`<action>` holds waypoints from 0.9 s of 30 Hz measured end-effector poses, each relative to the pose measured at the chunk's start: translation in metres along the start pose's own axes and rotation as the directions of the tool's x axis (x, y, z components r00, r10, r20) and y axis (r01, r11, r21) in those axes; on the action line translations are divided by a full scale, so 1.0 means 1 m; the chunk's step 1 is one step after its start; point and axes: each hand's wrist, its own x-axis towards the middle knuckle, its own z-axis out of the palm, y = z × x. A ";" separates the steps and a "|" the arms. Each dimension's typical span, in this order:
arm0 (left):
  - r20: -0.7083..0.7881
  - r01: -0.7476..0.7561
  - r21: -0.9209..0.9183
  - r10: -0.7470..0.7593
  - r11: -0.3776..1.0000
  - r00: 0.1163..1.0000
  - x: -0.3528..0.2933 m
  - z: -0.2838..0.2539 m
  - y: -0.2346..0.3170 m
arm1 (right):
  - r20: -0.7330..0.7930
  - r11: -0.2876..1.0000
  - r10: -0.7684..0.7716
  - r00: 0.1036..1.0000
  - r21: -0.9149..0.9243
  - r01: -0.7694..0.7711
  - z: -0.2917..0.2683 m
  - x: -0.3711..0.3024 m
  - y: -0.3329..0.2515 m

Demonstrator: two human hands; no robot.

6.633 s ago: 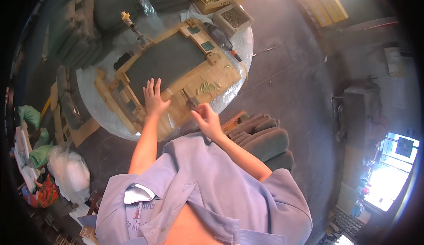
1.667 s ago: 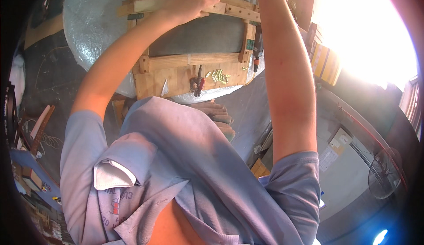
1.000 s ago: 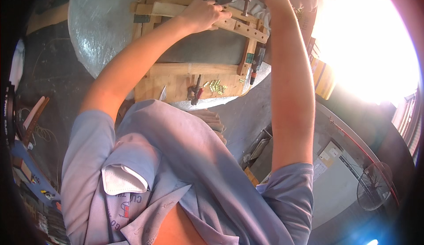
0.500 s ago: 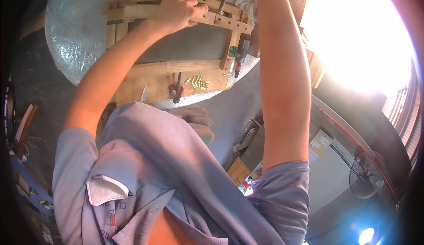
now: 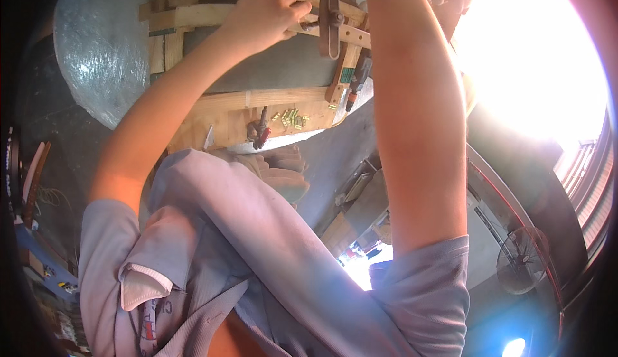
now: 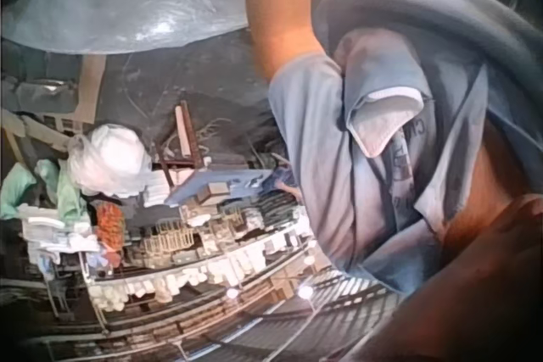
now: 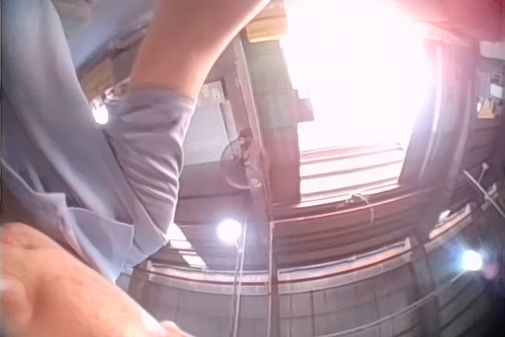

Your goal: The person places a dark green cushion into a wooden jig, clamps it, and uses a pneumatic drill to fasten metal clips at the corners. They repeat this process for multiple cushions, removing each finished unit and stacking it nearby.

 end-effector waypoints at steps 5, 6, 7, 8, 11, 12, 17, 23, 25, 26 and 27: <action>0.008 -0.009 0.042 0.008 0.999 1.000 -0.001 -0.002 0.005 | 0.036 0.992 0.119 0.992 -0.036 -0.117 0.006 0.021 0.017; 0.020 -0.052 0.057 0.051 0.997 0.999 -0.001 -0.001 0.007 | 0.117 0.993 0.112 0.987 -0.057 -0.106 -0.026 0.076 0.045; 0.025 -0.037 0.079 0.035 0.996 0.999 -0.002 0.000 0.007 | 0.233 0.990 0.109 0.966 -0.108 -0.086 -0.010 0.074 0.044; 0.032 -0.024 0.100 0.021 0.995 0.999 -0.003 0.001 0.009 | 0.052 0.981 0.123 0.991 -0.158 -0.113 -0.001 0.067 0.040; 0.101 -0.024 0.107 0.013 0.994 0.995 0.000 -0.003 0.008 | 0.127 0.985 0.103 0.987 -0.154 -0.082 0.003 0.062 0.037; 0.087 -0.026 0.088 0.019 0.996 0.996 0.000 -0.001 0.007 | 0.144 0.986 0.097 0.985 -0.149 -0.076 0.001 0.061 0.037; 0.060 -0.054 0.083 0.049 0.995 0.997 0.002 -0.006 0.003 | 0.079 0.999 -0.038 0.996 -0.030 0.040 -0.006 0.079 0.048; -0.236 0.075 -0.120 -0.102 0.990 0.966 -0.052 -0.025 0.015 | 0.085 0.928 -0.365 0.927 0.119 0.354 -0.037 0.027 0.099; -0.308 0.164 0.063 -0.137 0.984 0.941 -0.100 -0.049 0.027 | -0.012 0.831 -0.557 0.831 0.003 0.557 -0.075 -0.028 0.144; -0.318 0.159 -0.007 -0.153 0.987 0.936 -0.130 -0.059 0.036 | 0.008 0.722 -0.685 0.728 -0.118 0.681 -0.104 -0.052 0.181; -0.334 0.205 0.003 -0.192 0.979 0.923 -0.169 -0.057 0.038 | -0.204 0.563 -0.826 0.526 -0.228 0.795 -0.106 -0.095 0.217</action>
